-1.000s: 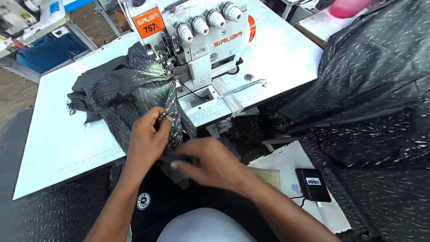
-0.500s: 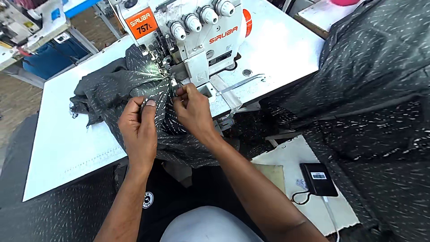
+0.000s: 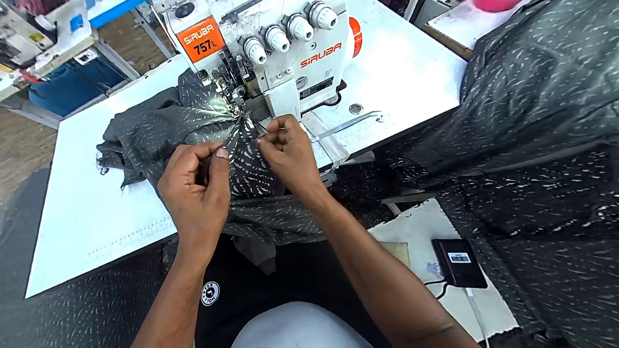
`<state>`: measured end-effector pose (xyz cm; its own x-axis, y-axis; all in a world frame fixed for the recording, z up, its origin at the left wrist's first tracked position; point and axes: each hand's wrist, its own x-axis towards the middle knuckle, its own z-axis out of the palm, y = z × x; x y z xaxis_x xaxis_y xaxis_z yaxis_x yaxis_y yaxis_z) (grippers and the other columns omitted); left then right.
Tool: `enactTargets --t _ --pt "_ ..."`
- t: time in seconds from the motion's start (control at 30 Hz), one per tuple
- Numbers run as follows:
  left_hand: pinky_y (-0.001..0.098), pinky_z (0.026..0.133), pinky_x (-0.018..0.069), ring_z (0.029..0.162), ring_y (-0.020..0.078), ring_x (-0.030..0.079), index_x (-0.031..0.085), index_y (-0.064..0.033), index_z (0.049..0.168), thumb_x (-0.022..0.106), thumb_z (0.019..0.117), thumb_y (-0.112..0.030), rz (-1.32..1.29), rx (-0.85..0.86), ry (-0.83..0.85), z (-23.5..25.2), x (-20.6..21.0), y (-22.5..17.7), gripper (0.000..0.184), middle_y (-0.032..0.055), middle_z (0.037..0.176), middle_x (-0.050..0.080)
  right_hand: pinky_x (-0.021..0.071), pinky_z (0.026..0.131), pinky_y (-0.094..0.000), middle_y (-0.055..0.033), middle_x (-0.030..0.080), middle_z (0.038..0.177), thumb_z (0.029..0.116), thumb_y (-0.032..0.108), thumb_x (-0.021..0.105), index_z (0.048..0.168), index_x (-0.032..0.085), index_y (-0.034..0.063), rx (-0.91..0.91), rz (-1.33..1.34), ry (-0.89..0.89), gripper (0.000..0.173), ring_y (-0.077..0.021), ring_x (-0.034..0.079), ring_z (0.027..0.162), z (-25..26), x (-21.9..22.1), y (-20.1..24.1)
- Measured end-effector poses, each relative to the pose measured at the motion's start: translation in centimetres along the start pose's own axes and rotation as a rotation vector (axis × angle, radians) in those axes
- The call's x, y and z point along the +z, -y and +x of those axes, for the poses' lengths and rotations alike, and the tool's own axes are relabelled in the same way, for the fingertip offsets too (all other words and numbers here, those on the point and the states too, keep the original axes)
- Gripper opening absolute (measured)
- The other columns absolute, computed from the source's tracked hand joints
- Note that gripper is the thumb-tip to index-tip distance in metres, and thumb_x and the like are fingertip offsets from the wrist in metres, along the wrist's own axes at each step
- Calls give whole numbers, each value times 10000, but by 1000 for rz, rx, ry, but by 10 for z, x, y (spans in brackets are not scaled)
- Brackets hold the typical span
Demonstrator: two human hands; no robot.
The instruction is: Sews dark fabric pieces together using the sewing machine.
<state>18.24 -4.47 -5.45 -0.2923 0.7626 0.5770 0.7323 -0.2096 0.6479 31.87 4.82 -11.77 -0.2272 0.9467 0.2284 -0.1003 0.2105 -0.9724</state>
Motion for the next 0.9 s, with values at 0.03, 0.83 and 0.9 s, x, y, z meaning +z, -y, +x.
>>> enactTargets --t 0.03,0.83,0.9 --pt "176 639 502 765 34 598 741 -56 1067 632 989 -133 18 20 1 -1 -2 1 155 -17 913 644 556 589 -280 -43 697 832 946 79 661 1154 564 37 0 25 -19 233 -113 651 654 -2 -5 -1" --pt "231 698 597 806 7 676 784 -159 1043 620 1003 -335 104 33 498 -23 1 4 245 -79 948 723 470 503 -260 7 677 688 927 177 733 852 765 91 80 6 129 118 -73 579 557 -15 -32 0" --pt "250 676 578 780 47 663 758 -99 1056 615 1015 -286 157 37 347 -5 -8 12 239 -9 941 707 464 500 -253 20 673 679 911 182 744 832 763 106 64 -23 121 111 -62 576 555 -17 -33 -3"
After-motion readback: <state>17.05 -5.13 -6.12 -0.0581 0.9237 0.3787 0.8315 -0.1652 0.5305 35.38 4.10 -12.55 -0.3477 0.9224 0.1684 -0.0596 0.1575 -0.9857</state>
